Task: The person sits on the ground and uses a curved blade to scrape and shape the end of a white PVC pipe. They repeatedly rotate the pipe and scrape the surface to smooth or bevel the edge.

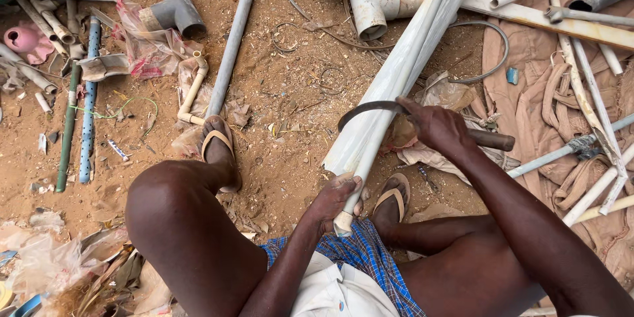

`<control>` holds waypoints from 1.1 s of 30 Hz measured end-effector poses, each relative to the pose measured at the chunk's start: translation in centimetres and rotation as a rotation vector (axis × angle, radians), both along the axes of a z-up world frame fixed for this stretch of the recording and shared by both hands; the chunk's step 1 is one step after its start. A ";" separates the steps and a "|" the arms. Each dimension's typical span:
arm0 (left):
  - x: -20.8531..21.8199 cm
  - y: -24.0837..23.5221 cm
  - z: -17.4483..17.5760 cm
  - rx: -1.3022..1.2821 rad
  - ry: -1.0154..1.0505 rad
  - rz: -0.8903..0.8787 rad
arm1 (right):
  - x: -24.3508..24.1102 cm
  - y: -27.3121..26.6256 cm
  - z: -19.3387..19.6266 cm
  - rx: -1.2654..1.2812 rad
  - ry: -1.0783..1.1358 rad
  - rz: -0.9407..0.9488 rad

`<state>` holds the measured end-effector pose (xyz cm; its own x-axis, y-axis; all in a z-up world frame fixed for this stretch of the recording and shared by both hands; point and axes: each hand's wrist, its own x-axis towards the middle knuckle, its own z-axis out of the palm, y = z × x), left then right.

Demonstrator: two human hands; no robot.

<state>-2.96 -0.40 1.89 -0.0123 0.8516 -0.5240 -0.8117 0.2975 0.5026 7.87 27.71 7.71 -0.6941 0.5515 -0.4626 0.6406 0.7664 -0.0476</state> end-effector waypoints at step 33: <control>-2.5 -1.5 2.9 0.385 -0.579 0.371 | -1.9 -2.4 0.6 -0.099 0.630 0.312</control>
<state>-5.46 -1.91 4.79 -0.1465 0.9682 -0.2029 -0.9880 -0.1533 -0.0181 5.98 25.33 8.33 -0.9649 0.2594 0.0405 0.2197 0.8825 -0.4159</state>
